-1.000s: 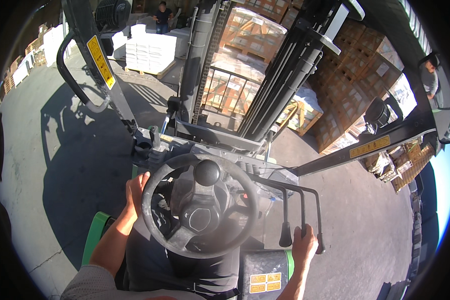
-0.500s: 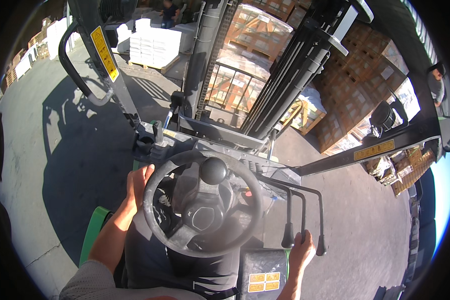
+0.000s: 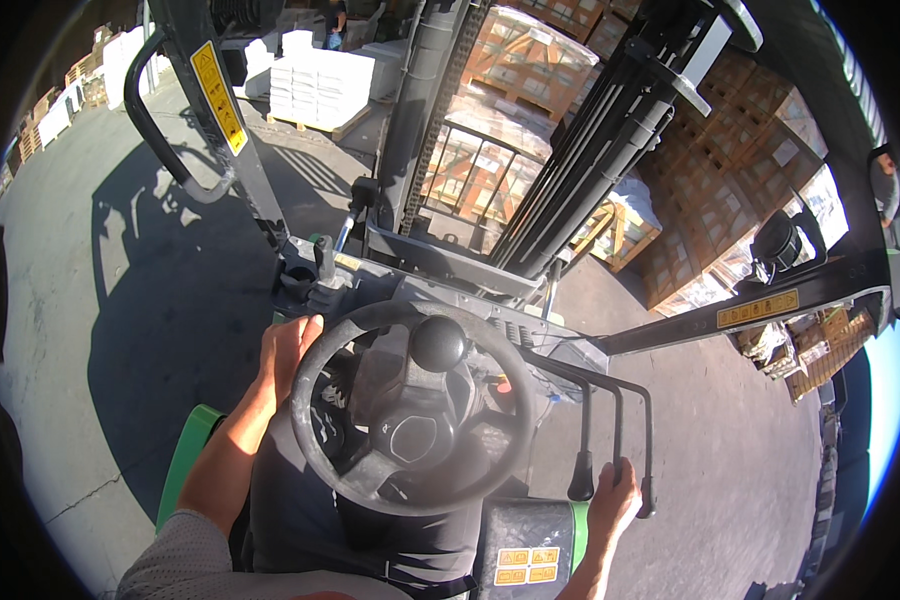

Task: The person operates a forklift in a warehouse, steering and maneuvering around stacked pallets. They lift a pallet of boxes using the forks, then drive forward and backward to reposition it.

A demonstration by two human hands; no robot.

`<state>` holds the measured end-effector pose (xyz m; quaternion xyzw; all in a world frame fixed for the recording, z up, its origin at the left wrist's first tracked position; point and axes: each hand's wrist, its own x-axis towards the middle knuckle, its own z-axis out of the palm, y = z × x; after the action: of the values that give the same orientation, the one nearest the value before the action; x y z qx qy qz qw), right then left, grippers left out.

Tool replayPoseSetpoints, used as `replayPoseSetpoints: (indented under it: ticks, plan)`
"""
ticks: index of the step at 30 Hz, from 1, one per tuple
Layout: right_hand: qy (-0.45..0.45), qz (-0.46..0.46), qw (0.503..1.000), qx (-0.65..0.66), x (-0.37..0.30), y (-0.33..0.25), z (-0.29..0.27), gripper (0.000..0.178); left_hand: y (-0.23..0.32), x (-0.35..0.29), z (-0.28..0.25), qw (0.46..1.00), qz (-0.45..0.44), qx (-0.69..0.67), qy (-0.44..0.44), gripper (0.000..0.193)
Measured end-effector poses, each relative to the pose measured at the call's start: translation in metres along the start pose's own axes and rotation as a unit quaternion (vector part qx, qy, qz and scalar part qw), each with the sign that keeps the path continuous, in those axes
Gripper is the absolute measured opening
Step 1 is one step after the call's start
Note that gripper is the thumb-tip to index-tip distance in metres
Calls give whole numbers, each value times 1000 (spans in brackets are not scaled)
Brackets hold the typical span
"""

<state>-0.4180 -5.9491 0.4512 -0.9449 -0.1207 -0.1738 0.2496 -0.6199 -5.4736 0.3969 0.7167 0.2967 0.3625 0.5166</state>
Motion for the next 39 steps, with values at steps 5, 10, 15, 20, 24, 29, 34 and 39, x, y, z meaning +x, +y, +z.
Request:
replayPoseSetpoints:
  ticks: [5,10,15,20,24,29,34,39]
  plan:
    - [13,16,999,-27,-10,3,1,31,3,0,0,997,-61,-49,1,42]
    - [36,3,999,-4,-35,9,4,23,7,-10,-5,998,-32,-58,9,39]
    - [14,22,1000,-16,-59,23,8,27,9,-44,-12,984,17,177,31,41]
    - [-3,66,998,10,-76,33,17,33,5,-52,-7,983,34,166,68,47]
    - [6,60,998,-6,-79,36,24,34,3,-50,-5,989,-24,135,55,47]
    - [-6,66,998,9,-74,37,26,36,2,-48,-7,984,-31,171,34,43]
    - [-7,55,998,2,-73,37,26,37,-1,-49,-3,985,-8,161,58,43]
    - [-5,53,999,2,-72,38,26,38,-6,-52,-3,985,-22,161,56,45]
